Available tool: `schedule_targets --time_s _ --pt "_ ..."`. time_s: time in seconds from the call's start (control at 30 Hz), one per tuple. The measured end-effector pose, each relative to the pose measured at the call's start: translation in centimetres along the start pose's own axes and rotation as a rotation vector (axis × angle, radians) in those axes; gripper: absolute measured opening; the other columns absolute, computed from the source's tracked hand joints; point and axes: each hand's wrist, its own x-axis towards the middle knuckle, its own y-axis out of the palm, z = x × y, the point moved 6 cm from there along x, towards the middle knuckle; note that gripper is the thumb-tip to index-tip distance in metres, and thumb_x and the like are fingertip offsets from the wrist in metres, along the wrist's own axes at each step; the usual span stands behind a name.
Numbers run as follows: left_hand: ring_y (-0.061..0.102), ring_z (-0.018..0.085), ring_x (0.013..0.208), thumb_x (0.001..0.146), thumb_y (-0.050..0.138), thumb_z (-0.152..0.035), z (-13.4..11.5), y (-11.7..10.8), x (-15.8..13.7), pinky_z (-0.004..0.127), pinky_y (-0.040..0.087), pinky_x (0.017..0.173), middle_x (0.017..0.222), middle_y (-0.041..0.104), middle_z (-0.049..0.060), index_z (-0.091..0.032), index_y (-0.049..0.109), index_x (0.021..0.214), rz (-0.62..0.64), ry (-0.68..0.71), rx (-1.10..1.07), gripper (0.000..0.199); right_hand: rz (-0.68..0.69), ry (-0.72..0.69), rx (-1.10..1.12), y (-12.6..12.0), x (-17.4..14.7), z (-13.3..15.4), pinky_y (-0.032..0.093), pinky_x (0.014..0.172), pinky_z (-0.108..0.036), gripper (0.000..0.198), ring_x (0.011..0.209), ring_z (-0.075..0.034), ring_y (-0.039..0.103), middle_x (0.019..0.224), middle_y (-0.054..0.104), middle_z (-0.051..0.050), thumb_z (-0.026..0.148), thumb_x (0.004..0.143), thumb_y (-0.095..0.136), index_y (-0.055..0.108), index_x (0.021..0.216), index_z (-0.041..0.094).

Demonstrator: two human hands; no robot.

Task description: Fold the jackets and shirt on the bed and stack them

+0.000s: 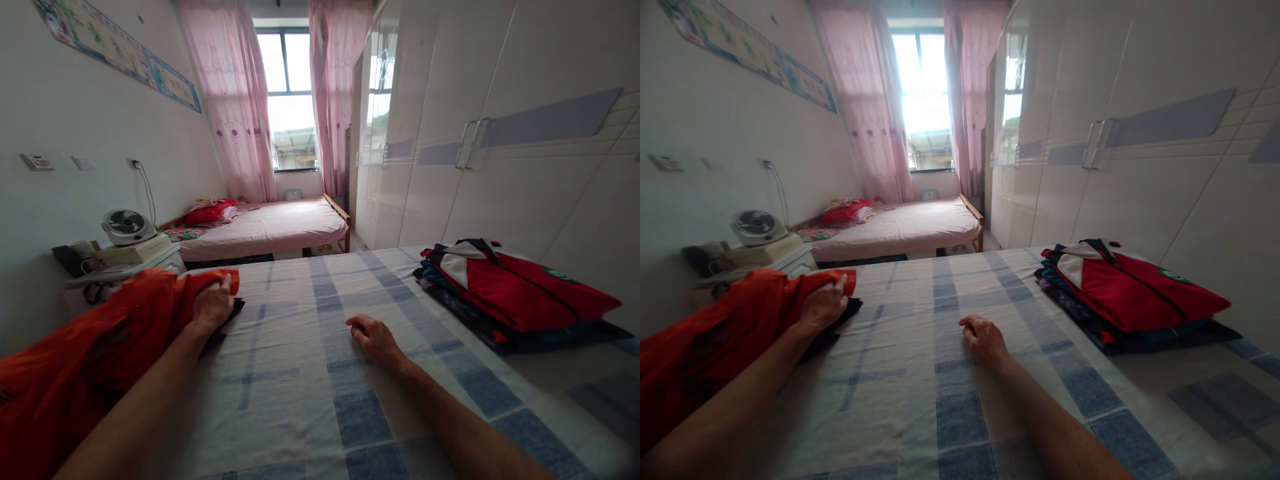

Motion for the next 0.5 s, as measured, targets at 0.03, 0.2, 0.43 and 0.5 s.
schedule_targets --time_s 0.03,0.2,0.43,0.5 --pt "0.062 0.028 0.094 0.081 0.043 -0.024 -0.4 1.3 -0.3 0.034 0.045 0.079 0.104 0.065 0.017 -0.013 0.046 0.131 0.055 0.03 0.018 0.051 -0.004 0.0 0.0 0.0 0.0 0.0 0.044 0.08 -0.028 0.029 0.088 -0.018 0.063 0.097 0.07 -0.004 0.021 0.08 0.043 0.067 0.096 0.021" --pt "0.06 0.028 0.098 0.082 0.04 -0.022 -4.6 4.1 -3.6 0.036 0.045 0.079 0.105 0.064 0.017 -0.013 0.053 0.124 0.109 0.143 0.074 0.045 -0.025 -0.021 0.013 0.1 -0.2 0.0 0.045 0.079 -0.027 0.028 0.087 -0.017 0.063 0.094 0.07 -0.003 0.019 0.078 0.045 0.068 0.094 0.023" --pt "0.06 0.021 0.098 0.089 0.033 -0.032 -13.0 4.0 -11.1 0.03 0.047 0.077 0.113 0.06 0.008 -0.022 0.053 0.126 0.186 0.395 -0.175 0.043 -0.066 0.025 0.232 -2.5 0.6 -0.3 0.048 0.071 -0.025 0.027 0.073 -0.014 0.062 0.083 0.069 -0.002 0.021 0.076 0.047 0.067 0.095 0.02" --pt "0.059 0.02 0.101 0.089 0.031 -0.03 -13.6 4.1 -12.1 0.03 0.046 0.081 0.112 0.06 0.008 -0.021 0.056 0.123 0.148 0.42 -0.198 0.043 -0.184 0.077 0.304 -6.5 0.8 -1.6 0.049 0.071 -0.027 0.03 0.073 -0.014 0.062 0.087 0.068 -0.003 0.023 0.075 0.047 0.065 0.099 0.019"
